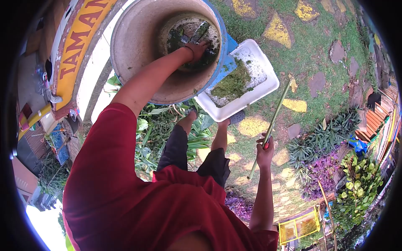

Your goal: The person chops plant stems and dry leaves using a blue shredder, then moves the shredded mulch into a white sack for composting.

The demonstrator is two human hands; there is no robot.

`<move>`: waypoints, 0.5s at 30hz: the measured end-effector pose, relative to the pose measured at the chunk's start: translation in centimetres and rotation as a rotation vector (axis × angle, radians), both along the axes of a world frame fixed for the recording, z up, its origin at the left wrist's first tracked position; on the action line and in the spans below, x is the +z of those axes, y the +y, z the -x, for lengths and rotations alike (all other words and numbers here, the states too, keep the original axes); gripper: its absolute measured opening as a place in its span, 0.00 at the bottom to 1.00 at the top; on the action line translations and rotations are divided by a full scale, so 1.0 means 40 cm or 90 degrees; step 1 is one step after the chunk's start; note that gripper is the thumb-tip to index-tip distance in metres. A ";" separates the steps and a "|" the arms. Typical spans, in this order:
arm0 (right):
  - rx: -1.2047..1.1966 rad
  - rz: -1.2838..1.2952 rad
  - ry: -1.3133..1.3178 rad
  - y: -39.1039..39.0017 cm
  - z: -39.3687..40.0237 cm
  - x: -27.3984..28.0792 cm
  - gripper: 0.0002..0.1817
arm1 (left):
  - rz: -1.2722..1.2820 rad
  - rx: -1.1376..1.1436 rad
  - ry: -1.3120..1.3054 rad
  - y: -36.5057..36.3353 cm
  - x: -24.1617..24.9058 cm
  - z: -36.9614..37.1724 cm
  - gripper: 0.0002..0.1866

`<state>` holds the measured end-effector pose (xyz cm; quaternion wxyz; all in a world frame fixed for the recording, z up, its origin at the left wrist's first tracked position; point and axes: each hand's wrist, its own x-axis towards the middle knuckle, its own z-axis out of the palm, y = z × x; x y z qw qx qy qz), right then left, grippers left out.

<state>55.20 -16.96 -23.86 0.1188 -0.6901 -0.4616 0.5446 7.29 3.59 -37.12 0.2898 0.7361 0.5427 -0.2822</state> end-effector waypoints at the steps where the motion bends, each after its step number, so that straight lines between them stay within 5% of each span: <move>1: 0.001 -0.005 -0.004 0.012 0.002 0.005 0.25 | -0.005 0.001 -0.004 0.004 -0.020 -0.001 0.41; 6: -0.021 -0.001 -0.005 -0.004 -0.004 0.021 0.26 | -0.009 -0.075 0.055 -0.041 -0.035 0.028 0.34; 15: 0.021 -0.037 -0.015 -0.006 0.007 0.032 0.26 | 0.039 -0.178 0.096 -0.017 -0.018 0.058 0.39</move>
